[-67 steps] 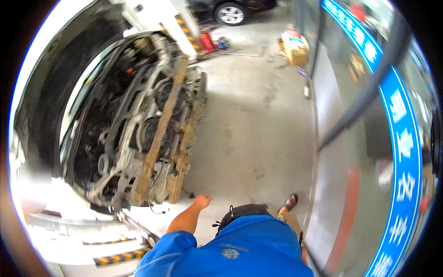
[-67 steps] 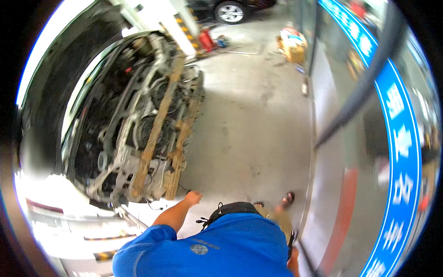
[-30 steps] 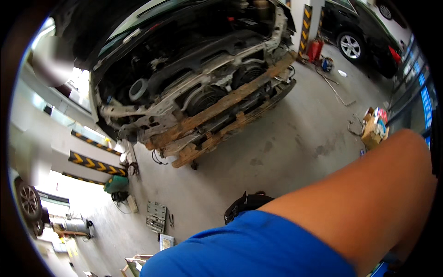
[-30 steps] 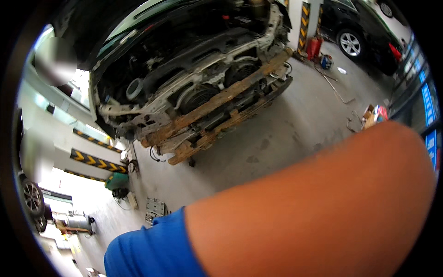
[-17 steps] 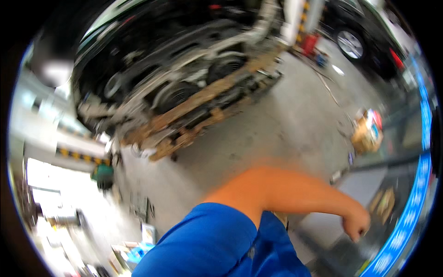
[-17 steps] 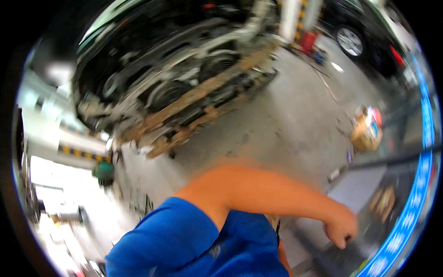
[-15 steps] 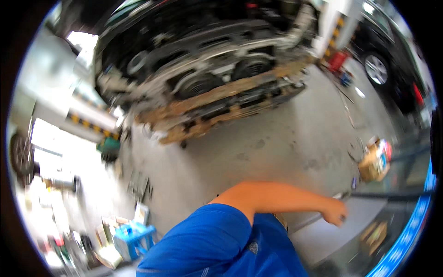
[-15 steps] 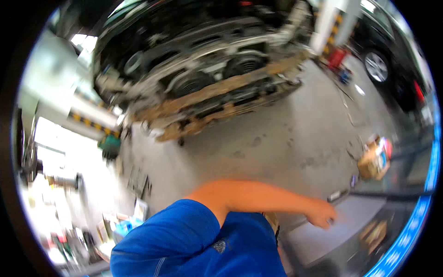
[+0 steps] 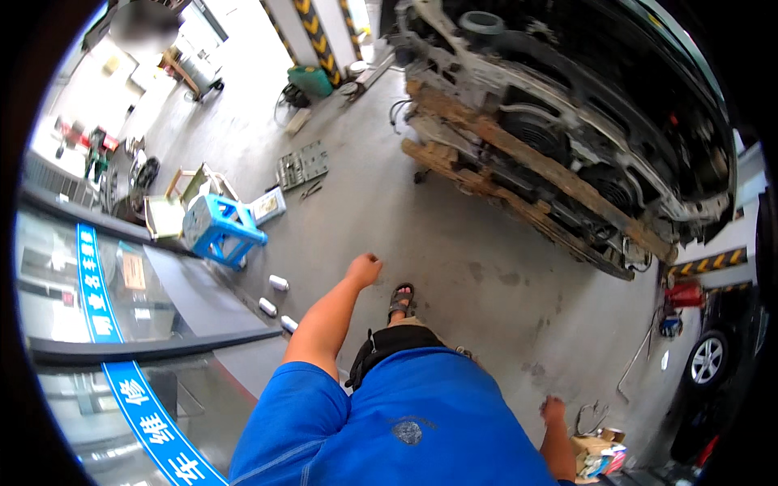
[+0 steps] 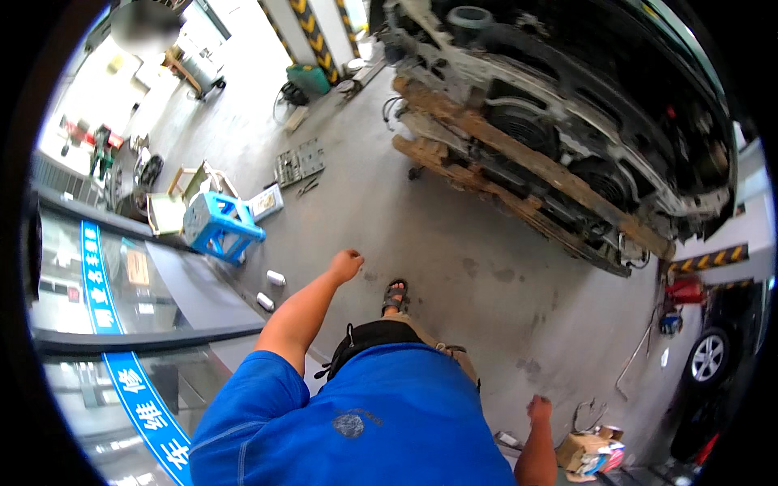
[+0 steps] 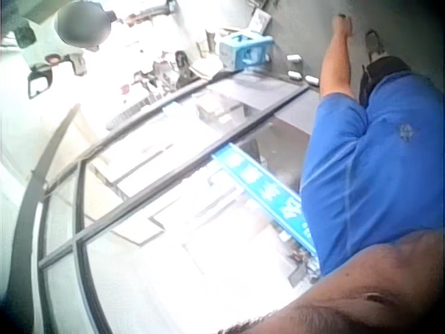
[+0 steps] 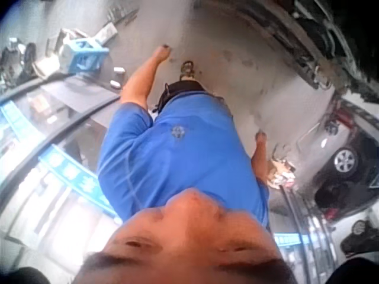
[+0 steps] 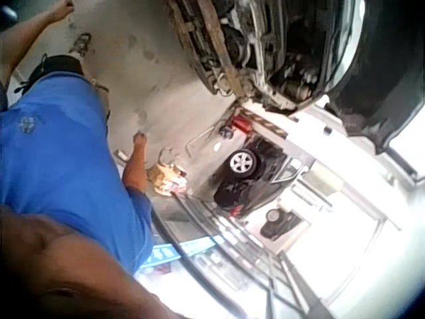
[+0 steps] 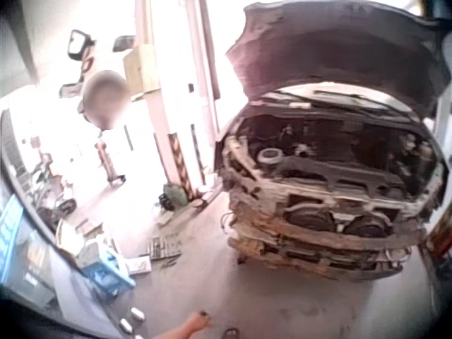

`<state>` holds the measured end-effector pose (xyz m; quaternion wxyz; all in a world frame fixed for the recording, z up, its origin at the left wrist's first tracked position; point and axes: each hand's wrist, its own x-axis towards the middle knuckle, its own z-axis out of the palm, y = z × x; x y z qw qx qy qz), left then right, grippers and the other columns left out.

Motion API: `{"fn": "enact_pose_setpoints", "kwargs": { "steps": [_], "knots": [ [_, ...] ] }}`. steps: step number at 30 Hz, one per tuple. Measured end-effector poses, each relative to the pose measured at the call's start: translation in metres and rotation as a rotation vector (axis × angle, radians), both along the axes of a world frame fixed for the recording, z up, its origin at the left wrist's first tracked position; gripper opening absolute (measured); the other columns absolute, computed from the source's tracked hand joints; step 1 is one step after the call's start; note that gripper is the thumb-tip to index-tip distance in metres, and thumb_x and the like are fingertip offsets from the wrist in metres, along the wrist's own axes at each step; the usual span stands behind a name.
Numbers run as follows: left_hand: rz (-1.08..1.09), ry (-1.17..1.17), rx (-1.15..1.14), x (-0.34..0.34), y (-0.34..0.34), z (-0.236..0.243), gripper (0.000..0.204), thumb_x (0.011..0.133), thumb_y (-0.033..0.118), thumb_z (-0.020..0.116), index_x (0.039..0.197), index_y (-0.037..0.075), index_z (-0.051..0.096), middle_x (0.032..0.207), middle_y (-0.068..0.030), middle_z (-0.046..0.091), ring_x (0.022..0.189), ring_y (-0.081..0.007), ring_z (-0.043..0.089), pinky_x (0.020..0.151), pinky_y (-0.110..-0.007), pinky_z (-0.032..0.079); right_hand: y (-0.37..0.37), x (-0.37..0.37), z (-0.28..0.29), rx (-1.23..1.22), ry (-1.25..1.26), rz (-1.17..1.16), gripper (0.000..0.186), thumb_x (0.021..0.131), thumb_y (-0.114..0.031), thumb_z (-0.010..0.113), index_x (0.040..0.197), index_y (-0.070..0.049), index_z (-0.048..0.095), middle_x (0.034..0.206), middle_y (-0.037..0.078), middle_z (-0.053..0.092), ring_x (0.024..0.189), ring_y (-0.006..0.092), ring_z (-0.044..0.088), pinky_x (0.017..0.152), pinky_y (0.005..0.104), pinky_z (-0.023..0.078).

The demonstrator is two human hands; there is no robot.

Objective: The person touches the front of the vehicle engine bay, uses a socket wrench to work on the underside of the car, and connects electrical wiring near the headlight housing.

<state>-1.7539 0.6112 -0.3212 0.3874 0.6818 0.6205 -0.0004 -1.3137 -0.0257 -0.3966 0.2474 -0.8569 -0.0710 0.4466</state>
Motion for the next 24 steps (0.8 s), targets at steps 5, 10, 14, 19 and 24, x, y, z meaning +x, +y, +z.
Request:
{"fn": "enact_pose_setpoints", "kwargs": {
  "steps": [5, 10, 14, 19, 24],
  "knots": [
    [0.232, 0.055, -0.174, -0.116, -0.021, -0.046, 0.036, 0.075, 0.030, 0.055, 0.099, 0.004, 0.064, 0.095, -0.0180, 0.063, 0.092, -0.0315, 0.059, 0.079, -0.038, 0.046, 0.277, -0.057, 0.075, 0.243, 0.033, -0.176, 0.030, 0.082, -0.027, 0.056, 0.102, -0.004, 0.055, 0.083, 0.007, 0.059, 0.067, 0.0152, 0.056, 0.053, 0.0267, 0.044],
    [0.579, -0.151, -0.417, -0.180, -0.034, -0.108, 0.036, 0.078, 0.030, 0.055, 0.102, 0.004, 0.063, 0.086, -0.0134, 0.065, 0.076, -0.0217, 0.062, 0.067, -0.035, 0.050, 0.436, -0.159, 0.147, 0.123, 0.038, 0.639, 0.040, 0.084, -0.029, 0.056, 0.112, -0.001, 0.053, 0.099, 0.012, 0.060, 0.084, 0.0210, 0.059, 0.075, 0.0310, 0.045],
    [0.688, -0.252, -0.367, -0.209, -0.015, -0.109, 0.033, 0.079, 0.026, 0.057, 0.100, 0.000, 0.061, 0.081, -0.0105, 0.063, 0.065, -0.0172, 0.059, 0.058, -0.031, 0.048, 0.485, -0.148, 0.133, 0.058, -0.025, 0.759, 0.041, 0.084, -0.029, 0.055, 0.114, -0.002, 0.053, 0.105, 0.014, 0.060, 0.086, 0.0243, 0.060, 0.080, 0.0328, 0.045],
    [0.771, -0.308, -0.394, -0.206, 0.000, -0.090, 0.030, 0.081, 0.023, 0.058, 0.098, -0.002, 0.060, 0.079, -0.0088, 0.063, 0.063, -0.0156, 0.058, 0.055, -0.029, 0.048, 0.481, -0.100, 0.125, 0.035, -0.080, 0.397, 0.036, 0.084, -0.028, 0.056, 0.110, -0.003, 0.054, 0.094, 0.008, 0.060, 0.080, 0.0181, 0.059, 0.068, 0.0312, 0.046],
    [0.533, -0.198, -0.489, -0.173, 0.022, -0.092, 0.033, 0.080, 0.024, 0.059, 0.100, -0.002, 0.059, 0.079, -0.0082, 0.063, 0.063, -0.0163, 0.059, 0.057, -0.030, 0.049, 0.405, -0.087, 0.104, -0.035, -0.075, 0.180, 0.029, 0.083, -0.026, 0.056, 0.102, -0.004, 0.056, 0.086, 0.005, 0.060, 0.074, 0.0161, 0.059, 0.060, 0.0316, 0.046]
  ]
}}
